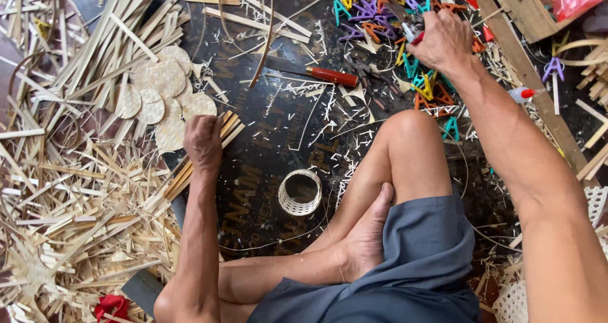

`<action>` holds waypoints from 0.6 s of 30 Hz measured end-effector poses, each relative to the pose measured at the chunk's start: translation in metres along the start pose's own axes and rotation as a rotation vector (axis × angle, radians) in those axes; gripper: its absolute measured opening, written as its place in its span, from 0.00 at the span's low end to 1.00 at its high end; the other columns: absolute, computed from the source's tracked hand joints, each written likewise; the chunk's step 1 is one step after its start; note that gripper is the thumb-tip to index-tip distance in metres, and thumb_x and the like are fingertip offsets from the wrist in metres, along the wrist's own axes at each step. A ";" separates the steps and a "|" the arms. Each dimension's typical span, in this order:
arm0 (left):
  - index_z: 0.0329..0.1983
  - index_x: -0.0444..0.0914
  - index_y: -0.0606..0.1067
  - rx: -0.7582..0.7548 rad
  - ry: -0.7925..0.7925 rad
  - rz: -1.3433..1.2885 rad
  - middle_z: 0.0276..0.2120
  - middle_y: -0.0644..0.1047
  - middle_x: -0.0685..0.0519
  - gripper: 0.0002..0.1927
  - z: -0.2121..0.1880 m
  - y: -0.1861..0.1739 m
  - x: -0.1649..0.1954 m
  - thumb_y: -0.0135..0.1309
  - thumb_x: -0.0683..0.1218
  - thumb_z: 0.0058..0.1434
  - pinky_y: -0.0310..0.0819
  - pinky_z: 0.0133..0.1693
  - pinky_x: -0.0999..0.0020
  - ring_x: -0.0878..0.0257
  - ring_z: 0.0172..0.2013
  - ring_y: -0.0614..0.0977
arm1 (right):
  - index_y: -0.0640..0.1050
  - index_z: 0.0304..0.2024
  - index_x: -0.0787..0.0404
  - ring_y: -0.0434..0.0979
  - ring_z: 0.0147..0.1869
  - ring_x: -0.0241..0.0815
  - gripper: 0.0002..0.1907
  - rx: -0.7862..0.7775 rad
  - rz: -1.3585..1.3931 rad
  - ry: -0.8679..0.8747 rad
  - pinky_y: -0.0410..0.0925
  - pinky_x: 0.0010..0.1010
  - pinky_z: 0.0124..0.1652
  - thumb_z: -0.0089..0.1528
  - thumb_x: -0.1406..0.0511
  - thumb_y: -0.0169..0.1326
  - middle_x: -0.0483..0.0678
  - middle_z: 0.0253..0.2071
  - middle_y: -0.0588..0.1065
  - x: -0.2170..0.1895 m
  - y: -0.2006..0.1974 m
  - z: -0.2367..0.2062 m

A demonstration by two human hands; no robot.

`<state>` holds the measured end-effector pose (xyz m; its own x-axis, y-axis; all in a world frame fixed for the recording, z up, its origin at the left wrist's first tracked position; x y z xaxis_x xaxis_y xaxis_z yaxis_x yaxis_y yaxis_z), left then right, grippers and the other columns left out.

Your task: The person sits on the floor and assembles woven bamboo lampshades. They bend a thin bamboo strip around a gray cylindrical form, trim bamboo strips with pliers, fit a woven bamboo cylinder over a round woven base, and press the parts together to form finished lampshades.

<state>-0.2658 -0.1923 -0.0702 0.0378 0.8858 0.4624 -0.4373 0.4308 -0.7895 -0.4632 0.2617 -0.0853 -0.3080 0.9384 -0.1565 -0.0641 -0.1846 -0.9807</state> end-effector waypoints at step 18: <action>0.52 0.32 0.78 0.074 0.170 -1.137 0.36 0.83 0.46 0.05 0.156 0.025 0.202 0.59 0.33 0.77 0.82 0.37 0.68 0.62 0.33 0.84 | 0.75 0.52 0.63 0.71 0.58 0.57 0.27 -0.094 0.045 0.032 0.61 0.54 0.53 0.54 0.58 0.63 0.59 0.51 0.73 -0.077 0.032 -0.027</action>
<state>-0.4090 -0.0293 0.0663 0.5624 0.0059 0.8268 -0.1244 0.9892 0.0776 -0.4162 0.1915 -0.1078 -0.2783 0.9389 -0.2025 0.0389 -0.1996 -0.9791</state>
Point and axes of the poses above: each hand's wrist, its own z-axis towards the middle knuckle, its own y-axis out of the palm, x = y × z, the point moved 8 cm from there along z, towards the middle knuckle
